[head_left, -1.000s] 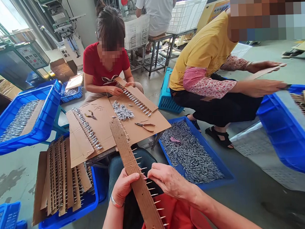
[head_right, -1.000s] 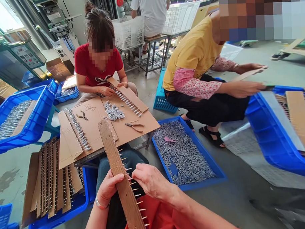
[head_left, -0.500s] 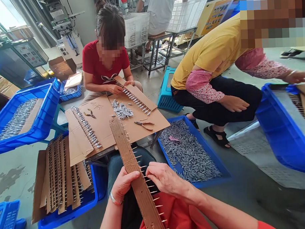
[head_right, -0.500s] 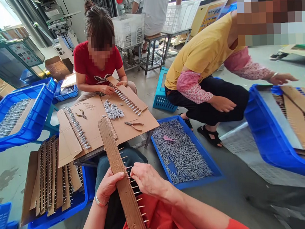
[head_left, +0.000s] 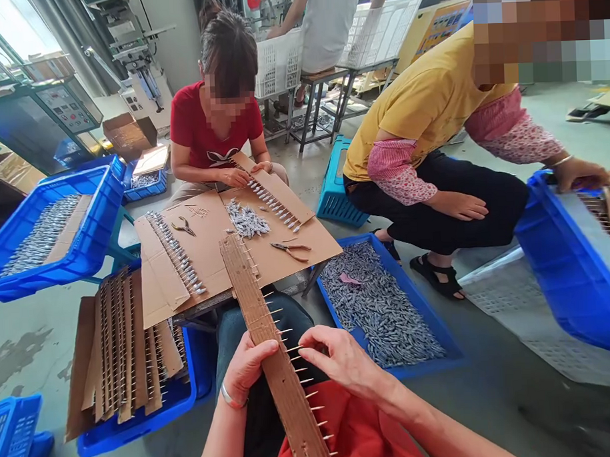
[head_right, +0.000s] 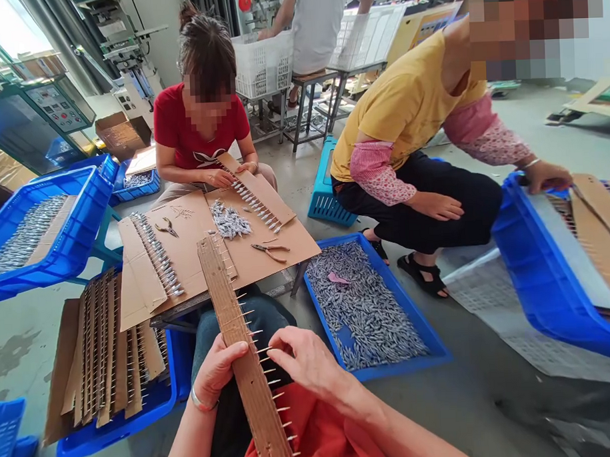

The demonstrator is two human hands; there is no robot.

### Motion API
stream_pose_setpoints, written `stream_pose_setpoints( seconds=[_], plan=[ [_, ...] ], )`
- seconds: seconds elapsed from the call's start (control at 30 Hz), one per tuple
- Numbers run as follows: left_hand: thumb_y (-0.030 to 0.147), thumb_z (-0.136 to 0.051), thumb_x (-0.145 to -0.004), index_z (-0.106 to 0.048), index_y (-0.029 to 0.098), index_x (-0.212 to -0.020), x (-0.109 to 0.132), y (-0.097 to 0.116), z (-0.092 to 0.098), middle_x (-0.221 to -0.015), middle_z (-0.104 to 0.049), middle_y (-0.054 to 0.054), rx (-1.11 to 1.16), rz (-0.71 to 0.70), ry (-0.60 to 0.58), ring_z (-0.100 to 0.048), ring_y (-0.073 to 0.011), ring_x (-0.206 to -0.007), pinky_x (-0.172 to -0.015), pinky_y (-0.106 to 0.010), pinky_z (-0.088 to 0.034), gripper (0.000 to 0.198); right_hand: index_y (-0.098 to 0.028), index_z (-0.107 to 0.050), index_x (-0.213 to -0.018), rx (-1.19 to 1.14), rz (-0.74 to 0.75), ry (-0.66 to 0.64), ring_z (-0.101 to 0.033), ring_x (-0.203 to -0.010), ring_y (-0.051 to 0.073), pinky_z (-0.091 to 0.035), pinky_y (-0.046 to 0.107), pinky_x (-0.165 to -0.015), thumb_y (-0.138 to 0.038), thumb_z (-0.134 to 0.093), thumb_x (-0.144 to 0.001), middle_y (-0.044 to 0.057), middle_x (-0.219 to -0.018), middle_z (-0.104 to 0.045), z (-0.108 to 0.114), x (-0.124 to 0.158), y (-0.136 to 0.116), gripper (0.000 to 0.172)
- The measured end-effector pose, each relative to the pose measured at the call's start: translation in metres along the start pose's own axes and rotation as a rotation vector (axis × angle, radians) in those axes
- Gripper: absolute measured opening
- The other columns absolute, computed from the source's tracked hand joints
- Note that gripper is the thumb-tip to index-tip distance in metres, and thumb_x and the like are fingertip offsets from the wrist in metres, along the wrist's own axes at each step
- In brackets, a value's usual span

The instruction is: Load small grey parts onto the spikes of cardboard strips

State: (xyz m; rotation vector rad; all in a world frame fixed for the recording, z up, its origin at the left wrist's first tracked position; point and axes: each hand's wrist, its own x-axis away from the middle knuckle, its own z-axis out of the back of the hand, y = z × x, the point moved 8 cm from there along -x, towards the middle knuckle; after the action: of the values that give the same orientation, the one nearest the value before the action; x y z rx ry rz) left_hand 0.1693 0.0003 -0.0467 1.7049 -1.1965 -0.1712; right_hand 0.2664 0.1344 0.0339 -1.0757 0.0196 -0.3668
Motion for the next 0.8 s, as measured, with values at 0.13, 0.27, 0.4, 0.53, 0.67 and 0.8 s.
stream_pose_setpoints(
  seconds=[0.13, 0.27, 0.4, 0.53, 0.67, 0.8],
  plan=[
    [0.031, -0.085, -0.069, -0.074, 0.014, -0.091, -0.001, 0.0, -0.003, -0.078, -0.072, -0.004, 0.006, 0.002, -0.014, -0.065, -0.0169, -0.068, -0.066, -0.028, -0.053, 0.03, -0.016, -0.069, -0.079, -0.171, -0.112, -0.038, -0.058, -0.066, 0.015, -0.041, 0.024, -0.059, -0.036, -0.06, -0.087, 0.001, -0.072, -0.069, -0.018, -0.001, 0.013, 0.023],
    [0.03, -0.087, -0.067, -0.074, 0.013, -0.091, -0.001, 0.0, -0.003, -0.078, -0.072, -0.004, 0.02, 0.011, 0.015, -0.064, -0.0163, -0.068, -0.067, -0.028, -0.053, 0.031, -0.015, -0.063, -0.071, -0.374, -0.204, -0.016, -0.056, -0.064, 0.014, -0.043, 0.025, -0.06, -0.041, -0.063, -0.081, 0.001, -0.067, -0.065, -0.031, -0.004, 0.023, 0.028],
    [0.03, -0.087, -0.066, -0.074, 0.013, -0.091, 0.0, -0.001, -0.002, -0.078, -0.071, -0.004, 0.02, 0.035, 0.031, -0.064, -0.0166, -0.068, -0.068, -0.029, -0.053, 0.033, -0.015, -0.063, -0.064, -0.451, -0.235, 0.018, -0.055, -0.062, 0.014, -0.042, 0.025, -0.059, -0.039, -0.066, -0.075, 0.0, -0.063, -0.063, -0.031, -0.004, 0.024, 0.026],
    [0.029, -0.087, -0.066, -0.075, 0.013, -0.09, -0.001, -0.002, -0.003, -0.078, -0.072, -0.004, 0.012, 0.034, 0.009, -0.064, -0.0163, -0.068, -0.069, -0.029, -0.052, 0.031, -0.015, -0.064, -0.061, -0.465, -0.229, -0.001, -0.052, -0.059, 0.013, -0.04, 0.024, -0.057, -0.033, -0.066, -0.072, -0.001, -0.059, -0.062, -0.036, -0.006, 0.023, 0.02],
    [0.028, -0.086, -0.068, -0.074, 0.014, -0.089, -0.002, -0.004, -0.002, -0.078, -0.072, -0.003, 0.008, 0.03, 0.006, -0.063, -0.0162, -0.068, -0.068, -0.028, -0.051, 0.028, -0.015, -0.064, -0.061, -0.485, -0.235, -0.008, -0.051, -0.058, 0.013, -0.039, 0.025, -0.057, -0.032, -0.066, -0.072, -0.001, -0.059, -0.061, -0.042, -0.006, 0.025, 0.02],
    [0.027, -0.084, -0.071, -0.074, 0.015, -0.089, 0.0, -0.003, -0.002, -0.076, -0.07, 0.0, 0.004, 0.008, 0.004, -0.061, -0.0155, -0.068, -0.066, -0.027, -0.05, 0.025, -0.014, -0.067, -0.068, -0.523, -0.223, -0.051, -0.055, -0.063, 0.015, -0.042, 0.027, -0.06, -0.032, -0.067, -0.075, 0.001, -0.065, -0.065, -0.043, -0.01, 0.028, 0.019]
  ],
)
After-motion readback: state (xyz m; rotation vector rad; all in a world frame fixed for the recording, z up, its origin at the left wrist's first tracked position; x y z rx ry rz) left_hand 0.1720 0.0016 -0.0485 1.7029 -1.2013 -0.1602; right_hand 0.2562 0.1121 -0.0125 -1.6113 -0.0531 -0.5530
